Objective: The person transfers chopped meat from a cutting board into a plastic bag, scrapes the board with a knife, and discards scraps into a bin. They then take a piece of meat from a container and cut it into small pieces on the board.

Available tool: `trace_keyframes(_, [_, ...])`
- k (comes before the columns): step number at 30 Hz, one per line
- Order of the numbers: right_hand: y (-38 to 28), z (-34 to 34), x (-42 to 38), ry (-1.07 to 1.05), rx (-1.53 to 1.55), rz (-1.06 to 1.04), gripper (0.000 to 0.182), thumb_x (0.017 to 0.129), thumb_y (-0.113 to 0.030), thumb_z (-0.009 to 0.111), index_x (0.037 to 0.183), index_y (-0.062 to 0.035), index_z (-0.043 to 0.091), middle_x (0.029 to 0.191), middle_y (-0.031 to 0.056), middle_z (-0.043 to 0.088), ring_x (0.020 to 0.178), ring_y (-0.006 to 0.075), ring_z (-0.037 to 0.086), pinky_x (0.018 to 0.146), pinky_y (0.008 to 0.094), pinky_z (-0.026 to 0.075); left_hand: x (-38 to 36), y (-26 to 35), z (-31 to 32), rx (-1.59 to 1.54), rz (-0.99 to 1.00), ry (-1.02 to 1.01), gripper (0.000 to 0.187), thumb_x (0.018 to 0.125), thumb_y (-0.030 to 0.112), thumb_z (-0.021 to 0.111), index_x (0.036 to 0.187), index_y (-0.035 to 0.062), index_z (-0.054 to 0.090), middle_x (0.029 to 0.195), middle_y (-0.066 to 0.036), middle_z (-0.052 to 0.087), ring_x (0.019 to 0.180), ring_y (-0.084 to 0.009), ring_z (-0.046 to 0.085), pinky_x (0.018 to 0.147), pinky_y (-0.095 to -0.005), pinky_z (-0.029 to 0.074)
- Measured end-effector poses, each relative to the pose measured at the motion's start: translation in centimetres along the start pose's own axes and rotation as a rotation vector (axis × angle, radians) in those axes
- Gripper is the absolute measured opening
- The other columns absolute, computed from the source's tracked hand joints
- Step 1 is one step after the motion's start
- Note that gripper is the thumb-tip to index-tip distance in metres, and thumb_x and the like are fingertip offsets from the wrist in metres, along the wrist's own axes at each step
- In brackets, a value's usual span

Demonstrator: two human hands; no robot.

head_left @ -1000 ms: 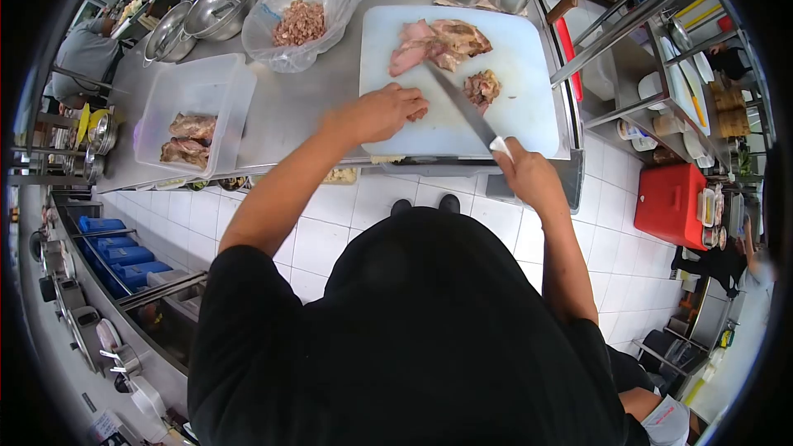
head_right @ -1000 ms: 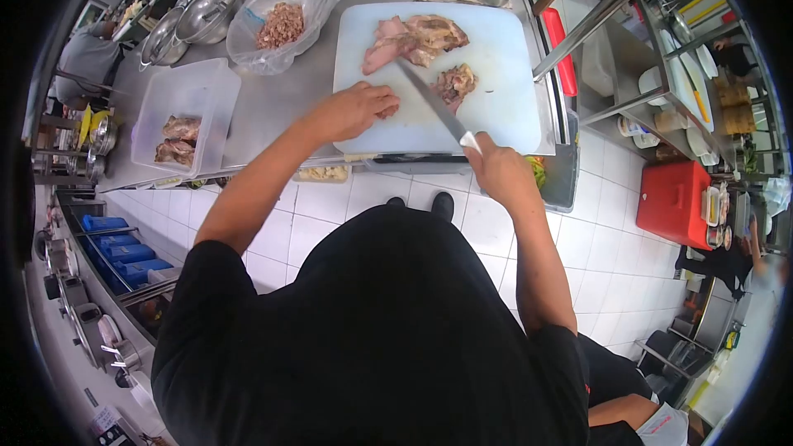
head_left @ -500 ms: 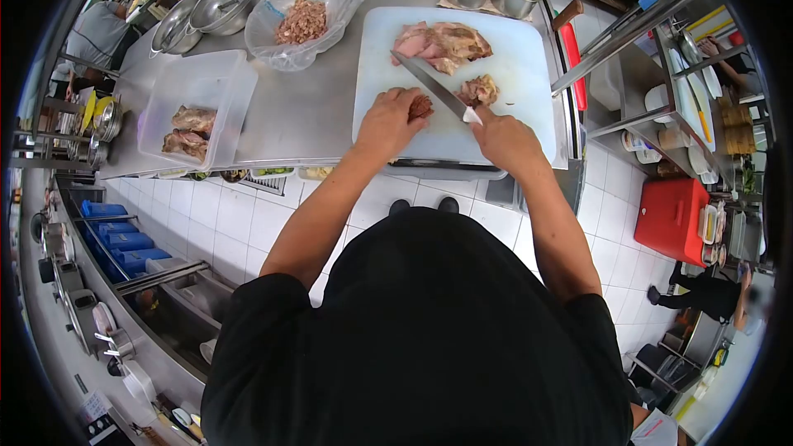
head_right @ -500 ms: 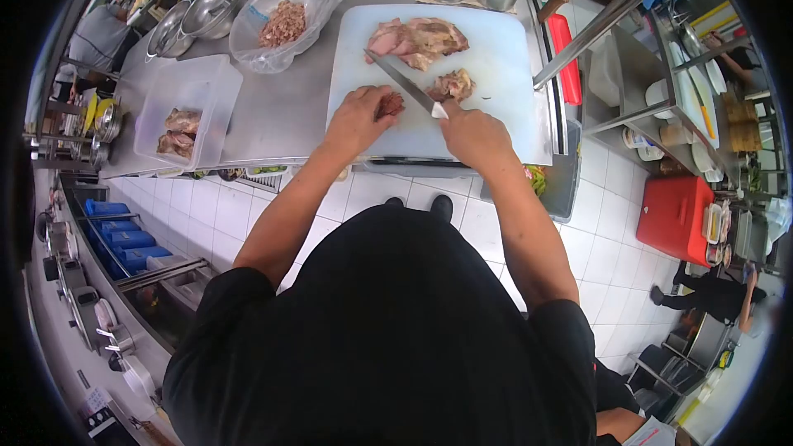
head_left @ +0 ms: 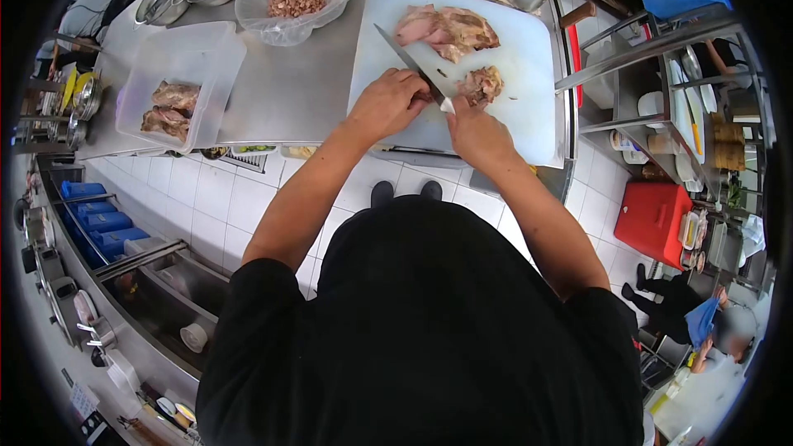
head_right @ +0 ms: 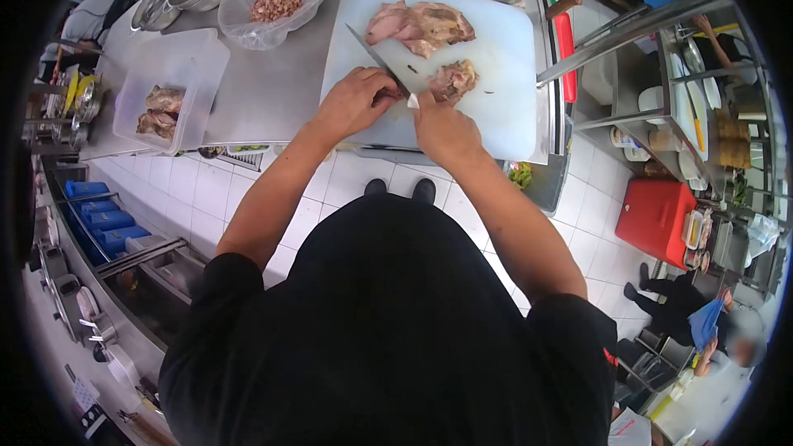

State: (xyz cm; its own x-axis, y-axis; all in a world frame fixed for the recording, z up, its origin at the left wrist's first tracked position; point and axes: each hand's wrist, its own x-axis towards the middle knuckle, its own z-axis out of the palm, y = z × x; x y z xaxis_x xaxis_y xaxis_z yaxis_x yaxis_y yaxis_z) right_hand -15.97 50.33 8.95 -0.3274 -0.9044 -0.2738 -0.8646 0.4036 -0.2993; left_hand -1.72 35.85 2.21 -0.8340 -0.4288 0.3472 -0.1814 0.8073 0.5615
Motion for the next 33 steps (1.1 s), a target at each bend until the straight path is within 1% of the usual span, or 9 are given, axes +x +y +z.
trace_keyframes(3, [1.0, -0.1, 3.0, 0.034, -0.020, -0.151, 0.031, 0.101, -0.025, 0.050, 0.121, -0.0016, 0.051, 0.108, 0.0295, 0.069, 0.091, 0.0483, 0.069, 0.082, 0.0592, 0.054, -0.1, 1.0, -1.1, 0.002, -0.003, 0.046, 0.018, 0.081, 0.016, 0.075, 0.095, 0.0083, 0.066, 0.099, -0.011, 0.066, 0.101, -0.0324, 0.062, 0.090, -0.0415, 0.052])
trace_keyframes(6, [-0.6, -3.6, 1.2, -0.067, -0.036, -0.108, 0.030, 0.102, -0.026, 0.050, 0.120, -0.0015, 0.051, 0.103, 0.0287, 0.070, 0.091, 0.0483, 0.069, 0.081, 0.0580, 0.054, -0.3, 0.9, -1.6, -0.043, -0.052, 0.077, 0.021, 0.080, 0.017, 0.075, 0.096, 0.0082, 0.066, 0.099, -0.011, 0.066, 0.102, -0.0323, 0.062, 0.090, -0.0416, 0.052])
trace_keyframes(12, [-1.2, 0.5, 0.5, -0.019, -0.011, 0.054, 0.033, 0.102, -0.027, 0.050, 0.121, -0.0010, 0.053, 0.097, 0.0281, 0.071, 0.092, 0.0482, 0.069, 0.085, 0.0596, 0.053, -0.3, -0.5, -1.1, -0.020, 0.049, -0.019, 0.022, 0.082, 0.016, 0.075, 0.100, 0.0088, 0.064, 0.108, -0.010, 0.065, 0.105, -0.0321, 0.062, 0.093, -0.0417, 0.051])
trace_keyframes(15, [-0.6, -0.4, 2.8, 0.053, -0.046, -0.117, 0.034, 0.102, -0.029, 0.050, 0.122, -0.0014, 0.052, 0.097, 0.0293, 0.070, 0.092, 0.0490, 0.069, 0.085, 0.0605, 0.053, -0.4, 0.1, -1.6, -0.077, -0.038, 0.007, 0.018, 0.083, 0.015, 0.074, 0.097, 0.0083, 0.065, 0.107, -0.009, 0.065, 0.105, -0.0317, 0.062, 0.093, -0.0413, 0.051])
trace_keyframes(18, [-2.3, -3.2, 0.0, -0.026, -0.084, -0.046, 0.034, 0.102, -0.029, 0.050, 0.121, -0.0012, 0.053, 0.096, 0.0293, 0.070, 0.091, 0.0492, 0.069, 0.084, 0.0586, 0.054, -0.6, -0.1, -2.1, -0.096, -0.037, -0.023, 0.019, 0.083, 0.015, 0.073, 0.098, 0.0087, 0.064, 0.106, -0.009, 0.065, 0.106, -0.0310, 0.062, 0.092, -0.0408, 0.052])
trace_keyframes(21, [-2.5, -0.2, -0.6, -0.106, -0.014, 0.127, 0.035, 0.102, -0.029, 0.051, 0.120, 0.0003, 0.054, 0.099, 0.0296, 0.070, 0.093, 0.0489, 0.069, 0.085, 0.0579, 0.054, -0.8, -0.9, -1.5, -0.043, 0.071, 0.006, 0.025, 0.082, 0.017, 0.075, 0.102, 0.0092, 0.062, 0.107, -0.008, 0.064, 0.107, -0.0309, 0.062, 0.092, -0.0409, 0.052])
trace_keyframes(27, [-1.8, -0.8, 2.5, -0.007, -0.073, -0.062, 0.031, 0.102, -0.029, 0.050, 0.115, -0.0008, 0.053, 0.098, 0.0293, 0.069, 0.093, 0.0480, 0.069, 0.085, 0.0581, 0.054, -1.2, -1.0, -2.1, -0.101, -0.039, -0.001, 0.021, 0.083, 0.016, 0.074, 0.100, 0.0091, 0.065, 0.107, -0.009, 0.065, 0.108, -0.0302, 0.062, 0.093, -0.0404, 0.052])
trace_keyframes(30, [-3.5, -2.6, -1.0, -0.113, -0.068, 0.062, 0.030, 0.103, -0.029, 0.050, 0.113, -0.0013, 0.053, 0.097, 0.0286, 0.070, 0.093, 0.0470, 0.069, 0.083, 0.0569, 0.055, -1.2, -1.0, -2.4, -0.077, -0.014, 0.021, 0.019, 0.082, 0.017, 0.074, 0.098, 0.0090, 0.066, 0.106, -0.010, 0.066, 0.107, -0.0303, 0.062, 0.093, -0.0407, 0.052])
trace_keyframes(33, [-3.4, 0.9, -0.6, -0.058, -0.037, 0.078, 0.031, 0.103, -0.029, 0.050, 0.117, -0.0012, 0.053, 0.098, 0.0281, 0.070, 0.092, 0.0467, 0.070, 0.082, 0.0572, 0.055, -1.1, -1.5, -2.3, -0.032, 0.036, -0.018, 0.020, 0.083, 0.018, 0.075, 0.098, 0.0092, 0.066, 0.105, -0.010, 0.067, 0.107, -0.0312, 0.062, 0.093, -0.0412, 0.052])
